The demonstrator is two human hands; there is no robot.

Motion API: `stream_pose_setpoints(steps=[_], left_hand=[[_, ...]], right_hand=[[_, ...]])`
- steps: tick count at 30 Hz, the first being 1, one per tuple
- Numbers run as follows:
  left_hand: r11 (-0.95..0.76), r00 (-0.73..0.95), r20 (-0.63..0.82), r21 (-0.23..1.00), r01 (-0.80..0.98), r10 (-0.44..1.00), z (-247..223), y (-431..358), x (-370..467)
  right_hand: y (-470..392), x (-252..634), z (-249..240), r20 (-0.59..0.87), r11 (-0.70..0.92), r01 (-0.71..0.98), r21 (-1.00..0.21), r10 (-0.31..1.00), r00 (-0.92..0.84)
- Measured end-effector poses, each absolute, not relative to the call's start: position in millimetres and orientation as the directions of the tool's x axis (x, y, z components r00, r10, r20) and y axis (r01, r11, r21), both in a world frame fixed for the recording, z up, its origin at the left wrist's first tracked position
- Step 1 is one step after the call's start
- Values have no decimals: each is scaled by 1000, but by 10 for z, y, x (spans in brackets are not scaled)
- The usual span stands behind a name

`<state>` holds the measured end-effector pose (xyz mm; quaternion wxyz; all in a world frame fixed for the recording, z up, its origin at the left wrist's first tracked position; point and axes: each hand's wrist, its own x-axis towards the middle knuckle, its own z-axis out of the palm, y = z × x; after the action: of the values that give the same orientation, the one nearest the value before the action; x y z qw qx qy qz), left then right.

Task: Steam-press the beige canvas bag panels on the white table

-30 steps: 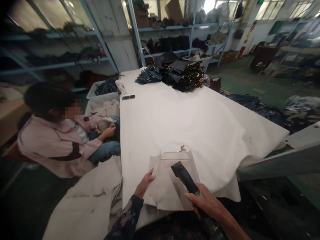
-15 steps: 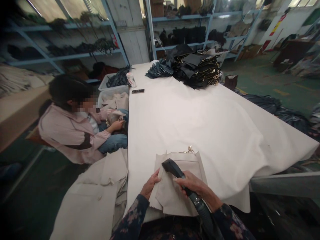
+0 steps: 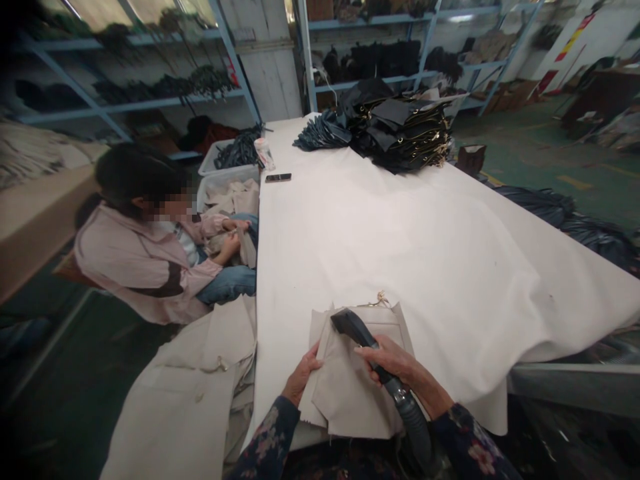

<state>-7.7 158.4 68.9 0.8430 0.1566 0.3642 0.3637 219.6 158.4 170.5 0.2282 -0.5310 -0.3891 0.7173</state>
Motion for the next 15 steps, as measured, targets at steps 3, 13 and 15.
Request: stream_pose_setpoints(steps=[3,13,15], left_hand=[[688,478,-495,527,-499,726,712,1593,-71],[695,435,-543,562,-448,719,735,1598,-61],[698,435,-546,556,-452,716,718,1591,-68]], right_hand=[[1547,2118,1768,-611,-600,156,-784,706,-357],[1809,2116,1797,-539,-507,187,-841,811,-226],[1638,2238,1898,-560,-522,209,-827,796,-230]])
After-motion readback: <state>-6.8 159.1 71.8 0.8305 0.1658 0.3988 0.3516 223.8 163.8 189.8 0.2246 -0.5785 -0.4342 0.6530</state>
